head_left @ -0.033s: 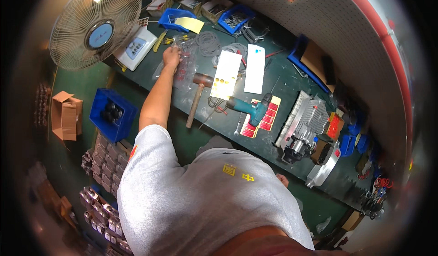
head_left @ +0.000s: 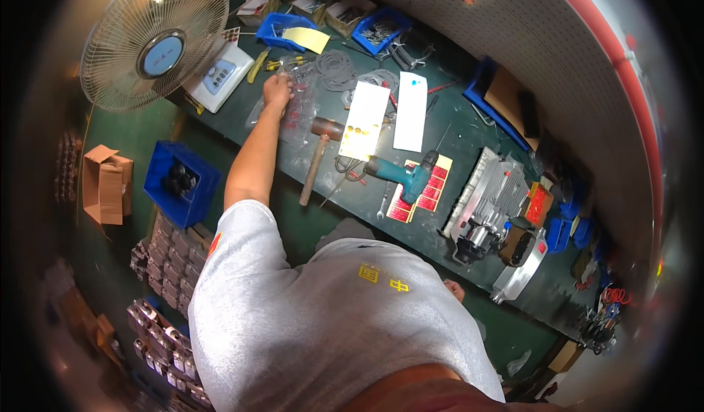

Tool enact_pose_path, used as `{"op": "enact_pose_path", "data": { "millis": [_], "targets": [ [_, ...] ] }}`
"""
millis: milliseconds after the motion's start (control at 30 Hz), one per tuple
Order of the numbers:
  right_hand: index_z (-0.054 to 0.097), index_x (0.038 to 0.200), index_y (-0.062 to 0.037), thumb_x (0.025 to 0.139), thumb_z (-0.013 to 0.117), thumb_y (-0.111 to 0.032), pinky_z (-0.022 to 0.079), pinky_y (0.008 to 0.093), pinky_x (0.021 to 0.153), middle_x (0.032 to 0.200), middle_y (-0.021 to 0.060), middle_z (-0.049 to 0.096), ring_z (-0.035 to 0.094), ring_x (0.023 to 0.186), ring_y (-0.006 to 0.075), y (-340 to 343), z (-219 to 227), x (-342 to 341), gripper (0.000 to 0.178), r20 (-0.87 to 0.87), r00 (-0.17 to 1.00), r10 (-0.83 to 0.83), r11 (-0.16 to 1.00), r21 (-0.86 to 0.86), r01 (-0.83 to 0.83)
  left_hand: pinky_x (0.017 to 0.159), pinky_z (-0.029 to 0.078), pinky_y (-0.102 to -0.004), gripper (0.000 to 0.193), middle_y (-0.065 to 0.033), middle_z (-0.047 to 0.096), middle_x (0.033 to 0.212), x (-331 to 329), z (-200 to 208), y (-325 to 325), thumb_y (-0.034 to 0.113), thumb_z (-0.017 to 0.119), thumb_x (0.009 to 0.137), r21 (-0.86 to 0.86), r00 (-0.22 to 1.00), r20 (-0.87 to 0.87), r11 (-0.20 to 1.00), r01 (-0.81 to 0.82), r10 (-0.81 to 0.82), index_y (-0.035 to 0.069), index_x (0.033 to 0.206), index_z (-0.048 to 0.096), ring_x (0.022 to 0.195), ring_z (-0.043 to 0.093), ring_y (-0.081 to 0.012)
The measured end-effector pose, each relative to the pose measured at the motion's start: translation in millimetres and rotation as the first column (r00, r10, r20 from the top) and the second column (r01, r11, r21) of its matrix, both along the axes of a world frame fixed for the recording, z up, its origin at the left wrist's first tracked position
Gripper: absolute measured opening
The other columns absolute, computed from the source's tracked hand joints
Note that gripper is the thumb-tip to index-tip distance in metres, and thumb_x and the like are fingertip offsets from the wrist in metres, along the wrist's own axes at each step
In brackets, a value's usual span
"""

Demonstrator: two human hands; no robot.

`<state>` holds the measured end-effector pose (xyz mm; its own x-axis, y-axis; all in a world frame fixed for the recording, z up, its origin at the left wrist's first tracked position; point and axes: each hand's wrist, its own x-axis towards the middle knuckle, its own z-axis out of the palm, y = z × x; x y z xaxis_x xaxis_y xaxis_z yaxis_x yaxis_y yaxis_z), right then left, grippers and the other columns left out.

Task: The person assembles an electronic device by applying labels to a metal casing, using a power drill to secure components, and connecting wires to a motor. The person handles various small parts and tools on a cluttered workbench.

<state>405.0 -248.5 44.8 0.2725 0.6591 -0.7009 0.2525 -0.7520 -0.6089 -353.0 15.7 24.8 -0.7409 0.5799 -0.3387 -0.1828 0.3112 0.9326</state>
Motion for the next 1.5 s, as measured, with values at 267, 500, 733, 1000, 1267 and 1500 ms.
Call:
{"op": "enact_pose_path", "data": {
  "millis": [267, 500, 733, 1000, 1267, 1500],
  "targets": [
    [0.066, 0.104, 0.0004, 0.099, 0.062, -0.014, 0.051, 0.028, 0.062, 0.085, 0.0064, 0.07, 0.063, 0.069, 0.0121, 25.6, 17.6, -17.0, 0.016, -0.005, 0.997, 0.082, 0.997, 0.015, -0.082, 0.077, 0.054, -0.04, 0.025, -0.0126, 0.074, 0.092, -21.6, -0.2, 14.1, 0.028, 0.069, 0.092, -0.272, 0.838, -0.445, 0.939, 0.211, -0.316, 0.004, 0.098, 0.074, 0.086, 0.071, -0.0245],
    [0.067, 0.102, 0.0033, 0.098, 0.064, -0.011, 0.052, 0.0288, 0.064, 0.084, 0.0078, 0.069, 0.063, 0.069, 0.0134, 22.0, 11.5, -14.9, 0.015, -0.042, 0.997, 0.071, 0.996, 0.049, -0.069, 0.084, 0.053, -0.0436, 0.03, -0.0199, 0.073, 0.095, -23.1, 15.9, 49.9, 0.03, 0.065, 0.095, -0.459, 0.546, -0.579, 0.796, 0.396, -0.605, 0.001, 0.097, 0.072, 0.093, 0.07, -0.0368],
    [0.067, 0.101, 0.003, 0.098, 0.064, -0.009, 0.051, 0.0289, 0.063, 0.083, 0.0085, 0.069, 0.063, 0.068, 0.0143, 32.6, 15.9, -15.9, 0.013, 0.003, 0.996, 0.094, 0.996, -0.01, -0.094, 0.078, 0.055, -0.044, 0.032, -0.0186, 0.071, 0.085, -21.8, 26.5, 92.2, 0.031, 0.06, 0.098, -0.674, 0.212, -0.356, 0.408, 0.616, -0.91, 0.0, 0.092, 0.069, 0.082, 0.07, -0.0346],
    [0.067, 0.101, 0.0012, 0.098, 0.065, -0.012, 0.051, 0.0294, 0.061, 0.085, 0.0078, 0.069, 0.063, 0.068, 0.0141, 35.8, 12.4, -24.1, 0.013, -0.051, 0.994, 0.093, 0.995, -0.02, -0.094, 0.074, 0.055, -0.0437, 0.045, -0.0189, 0.067, 0.079, 7.0, 106.8, 90.3, 0.034, 0.051, 0.102, -0.592, 0.331, -0.007, 0.271, 0.759, -0.944, -0.004, 0.084, 0.066, 0.08, 0.069, -0.0315],
    [0.068, 0.102, -0.0021, 0.098, 0.066, -0.015, 0.05, 0.0282, 0.058, 0.086, 0.0053, 0.07, 0.064, 0.068, 0.0117, 49.8, 7.7, -30.2, 0.013, -0.027, 0.992, 0.125, 0.989, -0.079, -0.127, 0.073, 0.053, -0.0415, 0.033, -0.0113, 0.064, 0.08, 59.2, 43.8, -16.3, 0.027, 0.05, 0.106, -0.363, 0.33, -0.711, 0.726, 0.584, -0.621, -0.002, 0.095, 0.063, 0.08, 0.066, -0.0238],
    [0.069, 0.105, -0.0025, 0.099, 0.065, -0.015, 0.049, 0.0274, 0.057, 0.086, 0.005, 0.071, 0.064, 0.068, 0.0113, 55.1, -1.6, -33.0, 0.015, -0.01, 0.991, 0.135, 0.988, -0.073, -0.135, 0.047, 0.051, -0.031, 0.02, -0.0082, 0.064, 0.073, 77.4, 27.7, -2.0, 0.014, 0.054, 0.1, -0.042, 0.992, 0.0, 0.991, 0.124, -0.124, 0.0, 0.092, 0.065, 0.055, 0.062, -0.015]
  ]
}}
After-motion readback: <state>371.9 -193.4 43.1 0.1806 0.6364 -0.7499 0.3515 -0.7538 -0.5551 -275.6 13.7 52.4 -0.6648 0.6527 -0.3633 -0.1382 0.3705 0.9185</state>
